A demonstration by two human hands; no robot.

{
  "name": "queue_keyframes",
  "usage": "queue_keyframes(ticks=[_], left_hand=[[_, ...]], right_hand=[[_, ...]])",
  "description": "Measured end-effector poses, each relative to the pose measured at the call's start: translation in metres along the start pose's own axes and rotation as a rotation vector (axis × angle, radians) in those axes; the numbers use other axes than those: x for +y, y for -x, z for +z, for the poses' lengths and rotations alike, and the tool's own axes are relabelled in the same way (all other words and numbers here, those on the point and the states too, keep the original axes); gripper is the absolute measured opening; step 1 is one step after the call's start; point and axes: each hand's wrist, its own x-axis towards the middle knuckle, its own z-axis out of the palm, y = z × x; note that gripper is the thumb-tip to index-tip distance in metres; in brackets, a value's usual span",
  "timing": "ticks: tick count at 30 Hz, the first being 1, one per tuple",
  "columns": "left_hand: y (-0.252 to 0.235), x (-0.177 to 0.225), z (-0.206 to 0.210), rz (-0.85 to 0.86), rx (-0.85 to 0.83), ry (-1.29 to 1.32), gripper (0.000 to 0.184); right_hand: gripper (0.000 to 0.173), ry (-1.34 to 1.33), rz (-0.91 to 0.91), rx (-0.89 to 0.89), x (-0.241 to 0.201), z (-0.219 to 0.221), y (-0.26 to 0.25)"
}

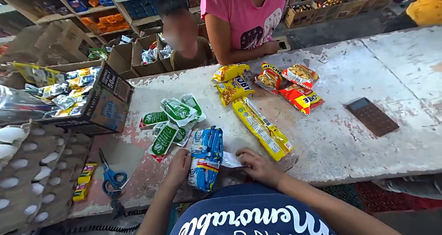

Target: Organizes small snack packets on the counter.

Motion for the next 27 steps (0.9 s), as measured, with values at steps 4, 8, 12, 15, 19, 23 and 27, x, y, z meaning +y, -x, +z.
queue_keyframes(ticks=[4,8,12,15,19,23,27], left_hand=[[0.004,0.011,0.007,-0.047,0.007,0.022,0.035],[0.015,0.046,-0.006,0.043,0.218,-0.137,0.037],[0.033,0.08,-0.015,0.162,0.048,-0.049,0.064],[0.031,0.072,-0.007,0.132,-0.051,0.008,0.093],[0.031,0.057,0.0,0.086,-0.025,0.086,0.077],[0.025,0.074,-0.001,0.008,0.186,-0.099,0.059],[-0.001,0.074,-0.017,-0.01,0.208,-0.057,0.036]], right_hand=[[0.03,-0.251,0.331,0.041,-0.016,0.003,-0.027],[0.015,-0.587,0.673,0.225,-0.023,0.019,-0.058],[0.016,-1.001,0.671,0.266,-0.06,0.022,-0.088],[0.02,-1.12,0.668,0.274,-0.069,0.026,-0.104],[0.003,-1.218,0.808,0.245,-0.043,0.035,-0.099],[0.008,-1.048,0.713,0.1,-0.048,0.04,-0.101],[0.008,-0.949,0.521,0.024,-0.062,0.044,-0.106]])
